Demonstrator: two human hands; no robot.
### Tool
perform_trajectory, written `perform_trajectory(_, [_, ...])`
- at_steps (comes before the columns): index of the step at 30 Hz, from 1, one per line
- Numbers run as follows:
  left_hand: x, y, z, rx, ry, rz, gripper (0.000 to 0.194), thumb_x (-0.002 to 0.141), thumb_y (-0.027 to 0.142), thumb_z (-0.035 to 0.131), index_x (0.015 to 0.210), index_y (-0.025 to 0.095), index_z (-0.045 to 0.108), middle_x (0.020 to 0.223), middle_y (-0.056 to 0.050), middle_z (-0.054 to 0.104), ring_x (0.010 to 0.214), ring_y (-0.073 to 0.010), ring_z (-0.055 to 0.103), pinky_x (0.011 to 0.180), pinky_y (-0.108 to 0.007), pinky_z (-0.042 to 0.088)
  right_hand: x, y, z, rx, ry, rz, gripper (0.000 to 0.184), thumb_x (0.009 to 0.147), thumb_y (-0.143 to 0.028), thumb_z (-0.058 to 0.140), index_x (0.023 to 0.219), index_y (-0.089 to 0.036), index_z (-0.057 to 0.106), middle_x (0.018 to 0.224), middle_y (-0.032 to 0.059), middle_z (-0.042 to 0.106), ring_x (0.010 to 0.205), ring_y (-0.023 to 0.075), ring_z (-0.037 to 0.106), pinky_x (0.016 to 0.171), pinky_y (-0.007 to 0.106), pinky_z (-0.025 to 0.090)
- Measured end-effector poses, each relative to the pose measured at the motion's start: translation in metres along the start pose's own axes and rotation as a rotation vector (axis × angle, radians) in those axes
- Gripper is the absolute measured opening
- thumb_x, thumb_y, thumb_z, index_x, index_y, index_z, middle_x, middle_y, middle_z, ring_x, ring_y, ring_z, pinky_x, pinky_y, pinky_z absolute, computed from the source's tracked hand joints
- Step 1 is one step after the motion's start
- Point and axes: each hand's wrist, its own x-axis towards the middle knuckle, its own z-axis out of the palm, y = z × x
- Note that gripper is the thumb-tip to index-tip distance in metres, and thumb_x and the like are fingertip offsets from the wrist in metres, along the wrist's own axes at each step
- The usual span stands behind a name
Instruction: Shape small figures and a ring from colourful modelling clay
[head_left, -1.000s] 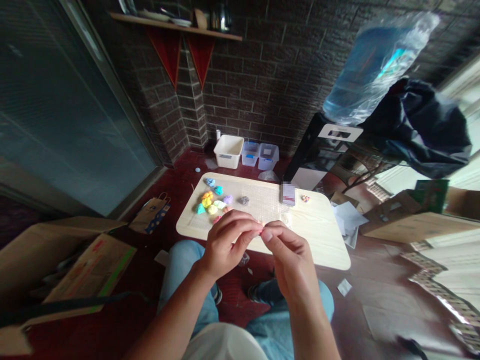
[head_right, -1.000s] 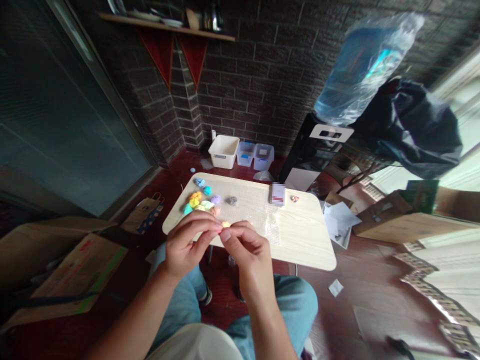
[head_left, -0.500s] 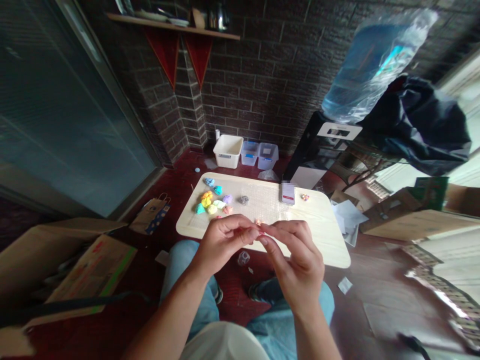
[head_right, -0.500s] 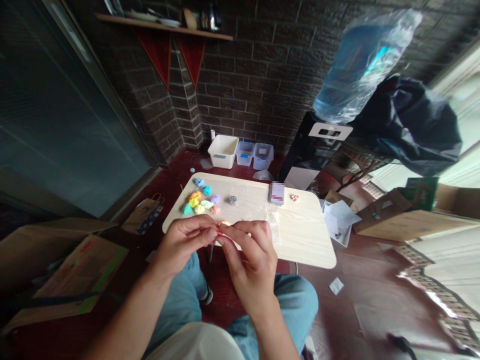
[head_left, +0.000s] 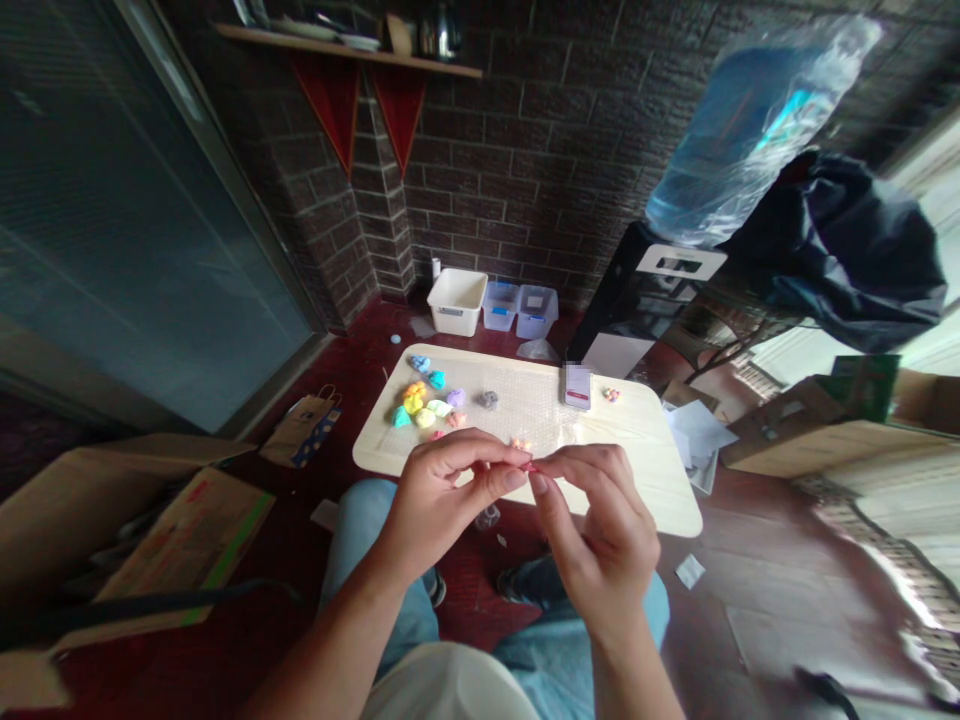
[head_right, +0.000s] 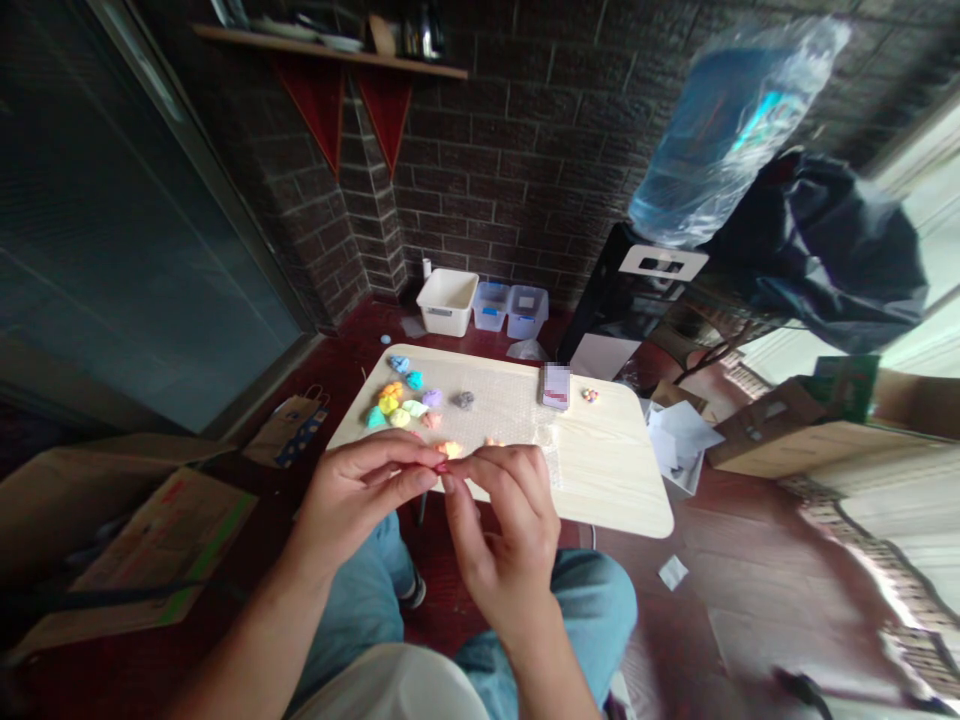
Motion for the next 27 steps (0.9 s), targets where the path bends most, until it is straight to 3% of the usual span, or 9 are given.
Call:
perform_trajectory(5, [0.0001,0.0029,-0.0032,0.213,-0.01,0.279,0.019,0.078,0.008,0.072,0.091,0.022,0.075,0.085,-0.001,0.075,0.082,-0.0128,0.069,0.077,-0.024,0.055,-0.0023,-0.0004,-0.0007,0.115,-0.051,0.104,0.016,0.085,-0.006,0.062,0.093,-0.02,0.064,0.086,0.0024,0.062,0.083,0.0172,0.057,0.073,0.035,0.045])
perform_trajectory(11, [0.0001,0.0072,-0.004,0.301,0.0,0.389,0.019,0.079,0.006,0.071,0.09,0.02,0.072,0.082,-0.001,0.074,0.079,-0.0129,0.068,0.076,-0.026,0.055,-0.006,-0.0024,-0.0047,0.18,-0.073,0.142,0.019,0.084,-0.006,0.065,0.096,-0.021,0.067,0.088,0.0019,0.064,0.084,0.0164,0.058,0.075,0.034,0.046])
perform_trajectory(16, [-0.0017,0.0092,-0.0043,0.372,-0.003,0.4,0.016,0.081,0.005,0.067,0.089,0.019,0.068,0.083,-0.001,0.071,0.082,-0.0125,0.066,0.082,-0.027,0.053,-0.0067,-0.0034,-0.0055,0.201,-0.051,0.146,0.022,0.082,-0.005,0.067,0.098,-0.021,0.068,0.088,0.0022,0.065,0.084,0.0169,0.059,0.074,0.034,0.047])
perform_trajectory(22, [-0.0036,0.0091,-0.005,0.41,-0.024,0.395,0.011,0.084,0.007,0.064,0.088,0.017,0.064,0.084,-0.001,0.068,0.084,-0.0115,0.064,0.08,-0.024,0.052,-0.0021,-0.0074,-0.0051,0.063,-0.019,-0.045,0.029,0.079,0.0,0.069,0.1,-0.019,0.068,0.087,0.0034,0.068,0.081,0.0173,0.059,0.071,0.035,0.047])
perform_trajectory(27, [-0.0033,0.01,-0.0047,0.404,-0.04,0.373,0.009,0.085,0.009,0.064,0.088,0.017,0.063,0.084,-0.002,0.068,0.085,-0.0122,0.064,0.08,-0.024,0.052,-0.0008,-0.0086,-0.006,0.004,-0.03,-0.101,0.03,0.078,0.002,0.068,0.1,-0.018,0.068,0.087,0.0044,0.069,0.08,0.018,0.059,0.07,0.036,0.048])
